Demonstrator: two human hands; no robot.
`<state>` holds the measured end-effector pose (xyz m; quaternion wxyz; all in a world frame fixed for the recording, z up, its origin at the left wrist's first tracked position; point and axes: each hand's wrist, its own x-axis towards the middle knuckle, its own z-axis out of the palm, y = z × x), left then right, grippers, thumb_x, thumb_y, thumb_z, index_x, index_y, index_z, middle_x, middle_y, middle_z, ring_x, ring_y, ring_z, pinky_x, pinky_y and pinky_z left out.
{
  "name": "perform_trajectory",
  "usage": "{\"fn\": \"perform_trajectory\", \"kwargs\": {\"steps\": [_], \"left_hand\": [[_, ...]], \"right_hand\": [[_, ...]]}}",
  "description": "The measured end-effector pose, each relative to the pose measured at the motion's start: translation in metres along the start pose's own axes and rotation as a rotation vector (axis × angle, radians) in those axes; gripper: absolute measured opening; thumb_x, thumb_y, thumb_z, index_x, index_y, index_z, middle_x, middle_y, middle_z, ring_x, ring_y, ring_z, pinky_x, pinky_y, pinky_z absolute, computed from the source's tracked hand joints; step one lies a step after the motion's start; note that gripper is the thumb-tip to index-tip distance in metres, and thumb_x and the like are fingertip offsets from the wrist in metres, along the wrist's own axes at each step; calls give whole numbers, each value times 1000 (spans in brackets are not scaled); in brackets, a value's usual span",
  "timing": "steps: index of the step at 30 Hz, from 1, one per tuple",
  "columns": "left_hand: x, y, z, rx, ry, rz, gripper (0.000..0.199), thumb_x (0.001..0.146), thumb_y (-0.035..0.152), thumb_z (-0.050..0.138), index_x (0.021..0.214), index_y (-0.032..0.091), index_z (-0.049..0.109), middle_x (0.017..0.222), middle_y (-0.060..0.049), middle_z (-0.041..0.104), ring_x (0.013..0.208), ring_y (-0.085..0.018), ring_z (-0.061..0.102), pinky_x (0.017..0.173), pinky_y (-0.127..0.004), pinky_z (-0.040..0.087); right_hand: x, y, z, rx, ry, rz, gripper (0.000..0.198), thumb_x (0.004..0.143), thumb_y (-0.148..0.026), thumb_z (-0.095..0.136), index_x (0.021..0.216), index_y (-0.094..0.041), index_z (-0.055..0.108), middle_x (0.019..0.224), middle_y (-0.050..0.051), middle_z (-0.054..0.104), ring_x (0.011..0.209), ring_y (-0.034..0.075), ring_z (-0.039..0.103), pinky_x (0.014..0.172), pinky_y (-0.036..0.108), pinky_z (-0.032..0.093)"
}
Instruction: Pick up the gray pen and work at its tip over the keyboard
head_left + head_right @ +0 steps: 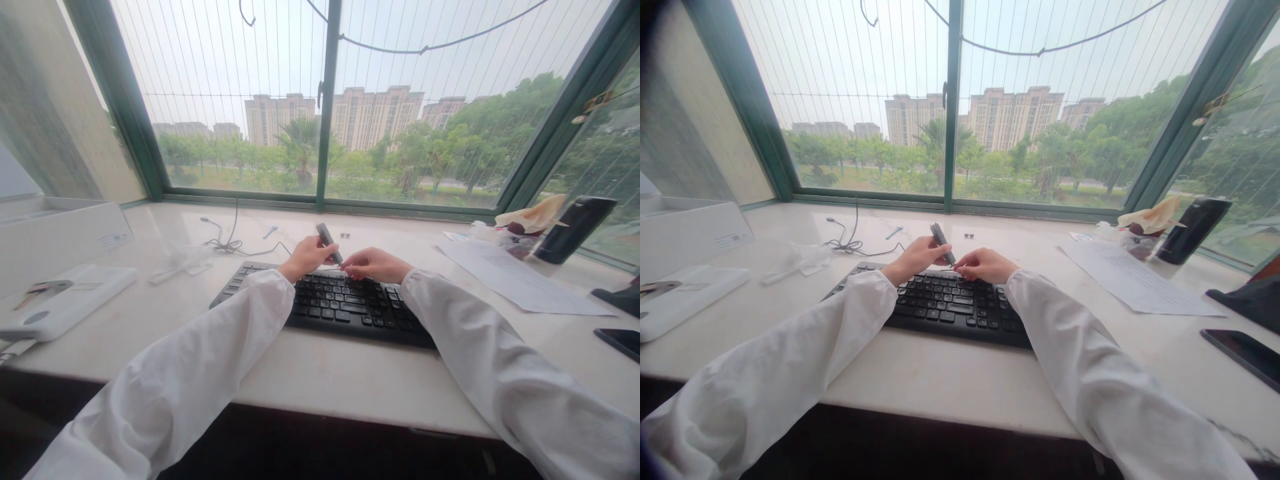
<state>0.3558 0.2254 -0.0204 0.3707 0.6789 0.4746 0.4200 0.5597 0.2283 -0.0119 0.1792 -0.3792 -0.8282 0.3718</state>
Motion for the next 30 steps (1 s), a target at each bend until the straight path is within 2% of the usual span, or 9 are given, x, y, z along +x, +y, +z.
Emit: {"fn": "perform_trajectory", "kwargs": {"steps": [12, 16, 19, 23, 30], "left_hand": [[4, -2, -1, -58, -37, -5, 25, 80, 35, 65, 79, 11, 63, 83, -9, 71, 72, -17, 69, 70, -29, 58], [3, -1, -1, -41, -30, -16, 24, 81, 33, 63, 81, 10, 64, 85, -11, 72, 73, -17, 69, 70, -28, 58], [2, 0, -1, -36, -29, -12, 24, 81, 34, 63, 78, 10, 64, 83, -10, 71, 71, -17, 69, 68, -27, 58], [1, 2, -1, -39, -24, 4, 26, 82, 36, 63, 78, 10, 63, 81, -10, 71, 69, -16, 68, 67, -27, 58], [-3, 3, 6, -29, 5, 2, 24, 85, 35, 58, 77, 12, 58, 75, -6, 68, 67, -17, 68, 63, -27, 57]], "right_hand": [[-2, -1, 3, 21, 39, 13, 37, 71, -36, 70, 98, -12, 73, 76, 6, 70, 69, 16, 63, 64, 27, 53], [-5, -5, 3, -33, 58, 5, 33, 73, -32, 66, 98, -12, 74, 76, 6, 71, 66, 16, 63, 64, 27, 53], [-8, -12, 3, -157, 88, -19, 29, 74, -28, 63, 96, -15, 75, 70, 4, 71, 63, 15, 63, 63, 25, 50], [-12, -18, 2, -328, 138, -79, 26, 74, -26, 61, 93, -18, 77, 67, 2, 69, 61, 13, 58, 61, 23, 44], [-16, -18, 2, -370, 152, -72, 29, 75, -28, 58, 95, -18, 77, 58, -1, 62, 54, 9, 46, 55, 23, 36]]}}
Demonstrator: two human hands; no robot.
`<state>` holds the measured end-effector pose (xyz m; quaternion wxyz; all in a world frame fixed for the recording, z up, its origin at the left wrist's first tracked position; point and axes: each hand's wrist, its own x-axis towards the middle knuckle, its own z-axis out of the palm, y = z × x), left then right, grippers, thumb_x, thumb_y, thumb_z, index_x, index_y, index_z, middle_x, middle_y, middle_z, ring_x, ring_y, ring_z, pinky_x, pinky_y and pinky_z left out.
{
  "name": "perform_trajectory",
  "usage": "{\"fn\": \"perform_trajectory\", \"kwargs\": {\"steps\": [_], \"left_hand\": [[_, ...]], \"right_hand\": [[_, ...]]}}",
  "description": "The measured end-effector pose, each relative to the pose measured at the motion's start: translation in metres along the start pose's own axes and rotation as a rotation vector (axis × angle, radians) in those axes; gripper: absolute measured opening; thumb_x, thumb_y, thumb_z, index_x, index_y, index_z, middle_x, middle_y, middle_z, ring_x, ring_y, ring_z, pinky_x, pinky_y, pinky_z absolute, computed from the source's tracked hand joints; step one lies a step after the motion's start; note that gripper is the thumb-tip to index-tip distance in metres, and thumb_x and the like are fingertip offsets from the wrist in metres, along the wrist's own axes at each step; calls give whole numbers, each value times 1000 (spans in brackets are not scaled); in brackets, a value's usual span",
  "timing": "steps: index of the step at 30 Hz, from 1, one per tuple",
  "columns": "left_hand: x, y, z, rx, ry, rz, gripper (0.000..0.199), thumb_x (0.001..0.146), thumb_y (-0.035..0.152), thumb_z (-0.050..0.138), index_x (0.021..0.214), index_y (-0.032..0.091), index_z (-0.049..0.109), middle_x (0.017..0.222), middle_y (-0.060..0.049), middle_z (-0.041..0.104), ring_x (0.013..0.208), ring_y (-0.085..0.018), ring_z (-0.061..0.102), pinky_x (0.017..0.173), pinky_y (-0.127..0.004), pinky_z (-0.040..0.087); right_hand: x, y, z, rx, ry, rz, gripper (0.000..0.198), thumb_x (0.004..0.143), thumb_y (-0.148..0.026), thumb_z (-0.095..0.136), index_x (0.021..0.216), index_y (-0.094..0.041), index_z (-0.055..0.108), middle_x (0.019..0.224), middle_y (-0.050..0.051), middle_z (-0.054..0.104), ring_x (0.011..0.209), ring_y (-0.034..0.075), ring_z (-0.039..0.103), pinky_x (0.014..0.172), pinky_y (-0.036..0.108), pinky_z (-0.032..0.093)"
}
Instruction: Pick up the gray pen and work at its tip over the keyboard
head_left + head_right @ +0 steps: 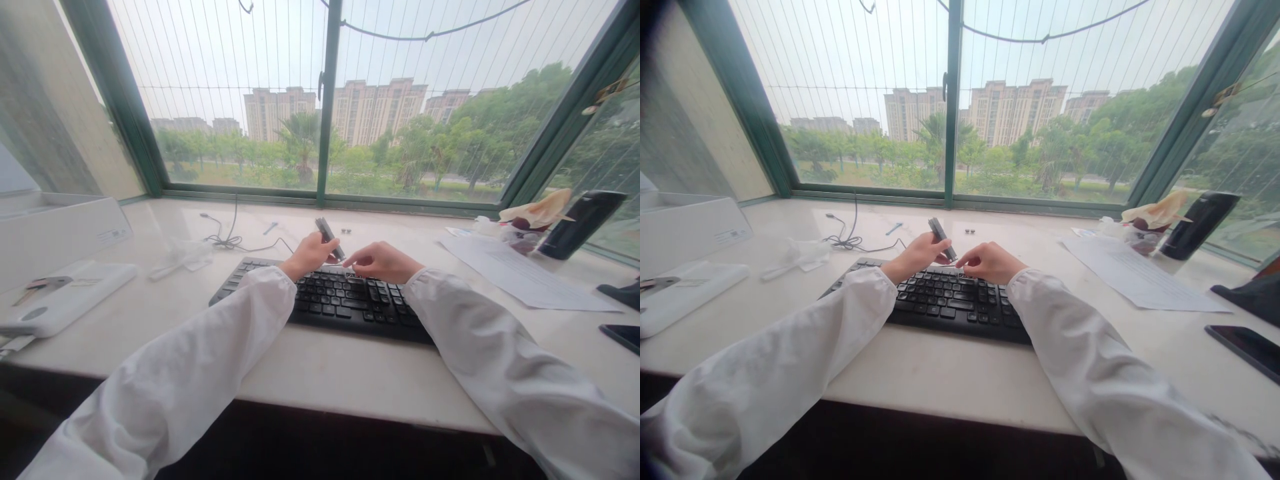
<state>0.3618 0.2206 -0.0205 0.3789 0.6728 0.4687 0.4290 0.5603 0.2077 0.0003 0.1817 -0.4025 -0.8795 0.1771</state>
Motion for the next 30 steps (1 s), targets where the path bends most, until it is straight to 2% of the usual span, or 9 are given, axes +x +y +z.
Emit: {"fn": "perform_trajectory", "kwargs": {"steps": [7, 11, 17, 23, 30], "left_hand": [[-4, 1, 4, 7, 7, 1, 23, 86, 36, 57, 79, 14, 54, 77, -5, 66, 63, -15, 67, 60, -25, 55], [-5, 3, 3, -19, -8, -38, 23, 87, 36, 55, 80, 13, 54, 83, -6, 66, 65, -16, 67, 62, -26, 55], [-5, 3, 2, -39, -23, -78, 24, 88, 36, 53, 81, 13, 53, 84, -7, 67, 66, -16, 67, 64, -27, 54], [-5, 3, 3, -13, 0, -86, 24, 88, 35, 52, 78, 14, 51, 77, -6, 65, 65, -16, 67, 62, -27, 53], [-4, 3, 7, -18, 14, -82, 25, 89, 35, 52, 74, 15, 49, 67, -4, 62, 60, -15, 64, 56, -25, 51]], "right_hand": [[0, 9, 0, 135, -78, 9, 37, 82, -44, 56, 96, -16, 76, 79, 5, 72, 70, 15, 59, 66, 25, 44], [4, 23, 5, 228, -95, 12, 37, 80, -44, 60, 99, -16, 74, 88, 6, 73, 76, 16, 61, 71, 27, 46], [8, 30, 12, 132, -45, 58, 37, 76, -49, 65, 92, -17, 75, 84, 6, 72, 74, 16, 60, 71, 27, 45], [10, 26, 13, 38, -46, -22, 34, 80, -46, 60, 91, -16, 74, 87, 6, 71, 77, 16, 57, 74, 28, 44], [10, 24, 14, 23, -48, -41, 31, 81, -43, 59, 91, -18, 74, 89, 5, 71, 78, 16, 57, 76, 28, 43]]}}
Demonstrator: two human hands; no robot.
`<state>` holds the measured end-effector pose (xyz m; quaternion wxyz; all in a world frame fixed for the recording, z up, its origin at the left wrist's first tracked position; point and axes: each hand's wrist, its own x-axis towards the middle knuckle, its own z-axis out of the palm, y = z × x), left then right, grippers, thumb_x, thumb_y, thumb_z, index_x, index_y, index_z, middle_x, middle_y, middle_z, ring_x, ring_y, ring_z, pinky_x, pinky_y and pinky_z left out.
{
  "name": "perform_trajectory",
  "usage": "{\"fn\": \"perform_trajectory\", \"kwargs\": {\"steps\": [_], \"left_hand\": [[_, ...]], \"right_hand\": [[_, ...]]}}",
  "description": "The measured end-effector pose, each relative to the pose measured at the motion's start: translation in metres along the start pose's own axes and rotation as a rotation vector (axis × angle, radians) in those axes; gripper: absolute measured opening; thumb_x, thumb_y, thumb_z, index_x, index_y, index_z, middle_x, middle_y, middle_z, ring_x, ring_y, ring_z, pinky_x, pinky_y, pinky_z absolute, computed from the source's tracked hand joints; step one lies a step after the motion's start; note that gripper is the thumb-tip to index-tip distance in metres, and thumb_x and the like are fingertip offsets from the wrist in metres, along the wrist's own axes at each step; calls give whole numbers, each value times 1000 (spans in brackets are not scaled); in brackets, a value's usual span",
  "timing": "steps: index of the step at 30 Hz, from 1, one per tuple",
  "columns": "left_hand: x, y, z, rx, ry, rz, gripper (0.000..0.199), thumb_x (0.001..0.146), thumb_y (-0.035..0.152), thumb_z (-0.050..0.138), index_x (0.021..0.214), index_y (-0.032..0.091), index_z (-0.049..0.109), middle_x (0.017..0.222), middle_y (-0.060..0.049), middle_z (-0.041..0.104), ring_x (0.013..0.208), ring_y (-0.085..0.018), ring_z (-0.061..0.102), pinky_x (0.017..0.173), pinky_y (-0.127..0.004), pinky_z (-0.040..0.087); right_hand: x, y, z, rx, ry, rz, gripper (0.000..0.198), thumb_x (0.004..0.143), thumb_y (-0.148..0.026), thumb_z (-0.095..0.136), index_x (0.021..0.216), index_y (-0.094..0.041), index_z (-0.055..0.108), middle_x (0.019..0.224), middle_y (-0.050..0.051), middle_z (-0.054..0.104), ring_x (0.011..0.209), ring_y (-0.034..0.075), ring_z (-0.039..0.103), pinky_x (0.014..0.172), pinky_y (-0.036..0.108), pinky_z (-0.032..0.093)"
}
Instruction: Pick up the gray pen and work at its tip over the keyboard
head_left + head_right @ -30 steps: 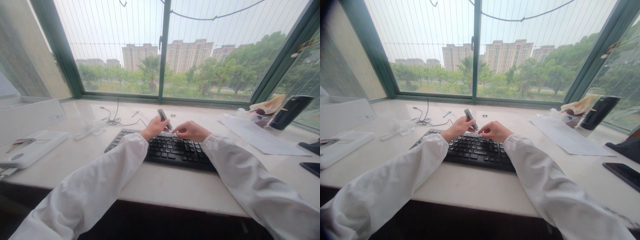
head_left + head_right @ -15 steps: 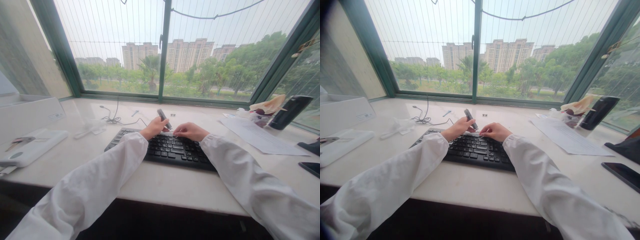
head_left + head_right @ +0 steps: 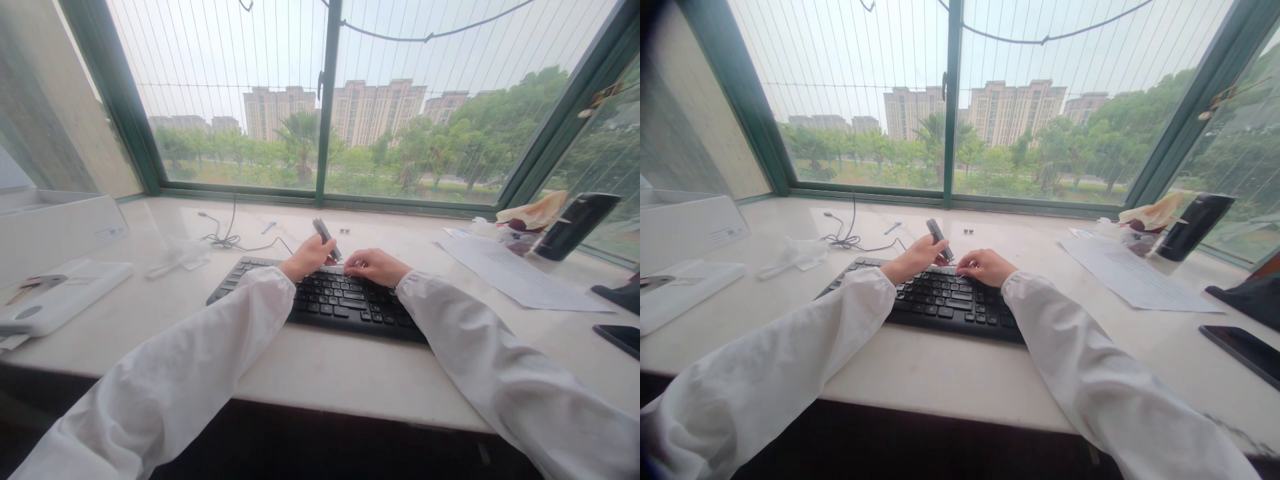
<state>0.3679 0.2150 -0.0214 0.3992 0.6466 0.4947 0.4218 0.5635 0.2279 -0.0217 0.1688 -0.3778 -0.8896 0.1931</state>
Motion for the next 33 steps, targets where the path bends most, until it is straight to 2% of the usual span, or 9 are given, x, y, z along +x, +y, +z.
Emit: {"fn": "perform_trajectory", "kwargs": {"steps": [18, 27, 33], "left_hand": [[-1, 2, 3, 51, 18, 105, 25, 92, 33, 45, 75, 15, 49, 67, -4, 62, 59, -14, 62, 55, -24, 49], [3, -5, 3, 103, 75, 166, 22, 92, 34, 46, 81, 15, 50, 68, -5, 65, 59, -14, 62, 56, -24, 49], [4, -8, 5, 80, 56, 173, 23, 91, 38, 49, 85, 15, 51, 74, -6, 67, 60, -13, 63, 61, -25, 52]], "right_hand": [[-3, 4, -6, 128, -114, -33, 43, 81, -51, 57, 95, -13, 71, 95, 7, 71, 88, 19, 60, 78, 29, 42], [-2, 6, 2, 117, 15, 26, 35, 79, -47, 61, 91, -16, 73, 88, 6, 72, 82, 18, 61, 76, 28, 45], [-5, 6, 0, 52, 65, -7, 30, 80, -42, 60, 88, -17, 74, 85, 4, 71, 74, 15, 57, 73, 27, 43]]}}
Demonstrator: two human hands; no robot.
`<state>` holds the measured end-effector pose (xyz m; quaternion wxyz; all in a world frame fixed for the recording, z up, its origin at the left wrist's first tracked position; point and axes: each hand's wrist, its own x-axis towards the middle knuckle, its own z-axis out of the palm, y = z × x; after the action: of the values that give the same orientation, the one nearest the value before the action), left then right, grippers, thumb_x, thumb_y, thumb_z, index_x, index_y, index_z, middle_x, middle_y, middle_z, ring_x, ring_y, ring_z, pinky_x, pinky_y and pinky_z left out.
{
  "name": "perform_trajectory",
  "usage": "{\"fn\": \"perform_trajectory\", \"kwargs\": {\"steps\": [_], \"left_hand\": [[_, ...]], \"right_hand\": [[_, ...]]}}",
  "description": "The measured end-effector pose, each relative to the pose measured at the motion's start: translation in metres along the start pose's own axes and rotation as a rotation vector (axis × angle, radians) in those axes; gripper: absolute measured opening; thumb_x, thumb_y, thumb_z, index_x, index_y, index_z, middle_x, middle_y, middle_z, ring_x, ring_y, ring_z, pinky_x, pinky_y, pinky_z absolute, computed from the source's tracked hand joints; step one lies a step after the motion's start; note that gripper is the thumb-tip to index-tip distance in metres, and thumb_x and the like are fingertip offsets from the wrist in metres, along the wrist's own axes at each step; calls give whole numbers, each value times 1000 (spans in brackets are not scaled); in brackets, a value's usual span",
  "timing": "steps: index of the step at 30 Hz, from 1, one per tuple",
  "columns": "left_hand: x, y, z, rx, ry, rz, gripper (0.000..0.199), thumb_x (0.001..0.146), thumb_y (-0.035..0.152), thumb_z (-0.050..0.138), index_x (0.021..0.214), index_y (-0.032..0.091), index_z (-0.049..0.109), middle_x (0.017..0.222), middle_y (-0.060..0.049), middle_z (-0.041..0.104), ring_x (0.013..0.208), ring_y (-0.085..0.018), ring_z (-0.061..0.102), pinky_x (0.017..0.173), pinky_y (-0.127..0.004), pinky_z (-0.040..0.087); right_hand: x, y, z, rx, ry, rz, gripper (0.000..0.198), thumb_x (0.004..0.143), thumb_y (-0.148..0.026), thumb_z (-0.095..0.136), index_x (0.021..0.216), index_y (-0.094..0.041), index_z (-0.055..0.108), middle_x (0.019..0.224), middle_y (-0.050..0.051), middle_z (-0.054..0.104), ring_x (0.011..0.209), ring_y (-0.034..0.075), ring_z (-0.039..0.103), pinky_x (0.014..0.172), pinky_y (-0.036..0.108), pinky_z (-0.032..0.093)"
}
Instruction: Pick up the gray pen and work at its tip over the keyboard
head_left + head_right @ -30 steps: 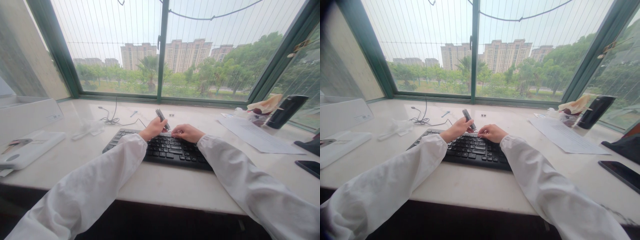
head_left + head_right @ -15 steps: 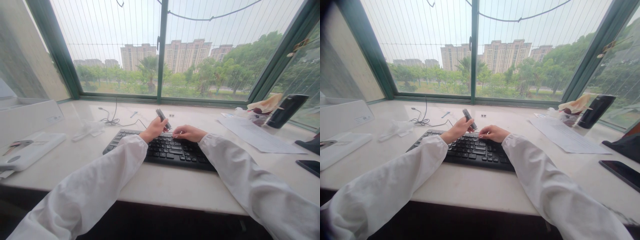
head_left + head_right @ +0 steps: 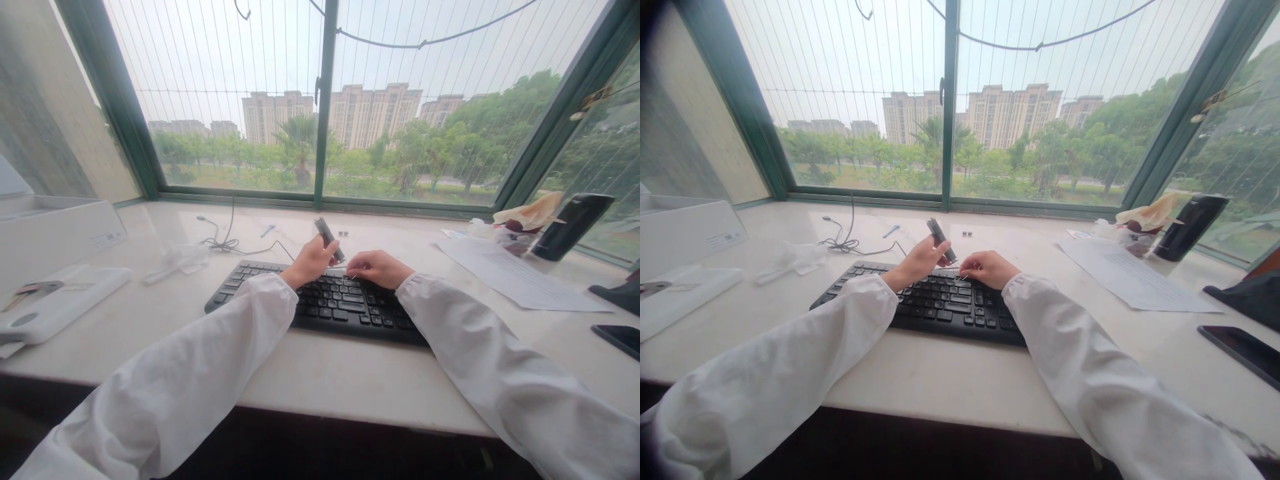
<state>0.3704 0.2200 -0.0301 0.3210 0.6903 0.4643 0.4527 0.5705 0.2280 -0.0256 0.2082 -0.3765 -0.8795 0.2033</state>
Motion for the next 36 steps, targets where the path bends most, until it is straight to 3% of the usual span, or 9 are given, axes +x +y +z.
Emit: {"fn": "perform_trajectory", "kwargs": {"steps": [13, 23, 36], "left_hand": [[-4, 12, -6, -41, -82, -148, 23, 92, 34, 46, 82, 14, 50, 82, -8, 65, 71, -17, 67, 68, -29, 52], [0, 6, -2, -87, -152, -129, 24, 90, 31, 42, 78, 13, 53, 77, -6, 64, 69, -15, 62, 68, -28, 52], [2, 3, -3, 53, -129, -111, 29, 89, 32, 41, 76, 13, 57, 75, -9, 67, 67, -16, 63, 65, -27, 50]], "right_hand": [[-3, -8, -3, -96, 43, 5, 23, 82, -36, 59, 87, -18, 73, 72, 1, 66, 67, 12, 51, 66, 24, 38], [-4, -16, -4, -129, 50, 12, 18, 80, -29, 60, 84, -19, 73, 73, 0, 68, 66, 11, 54, 66, 23, 40], [-4, -14, 0, 6, 50, 75, 14, 77, -25, 63, 83, -18, 74, 78, 1, 72, 74, 14, 63, 72, 23, 46]]}}
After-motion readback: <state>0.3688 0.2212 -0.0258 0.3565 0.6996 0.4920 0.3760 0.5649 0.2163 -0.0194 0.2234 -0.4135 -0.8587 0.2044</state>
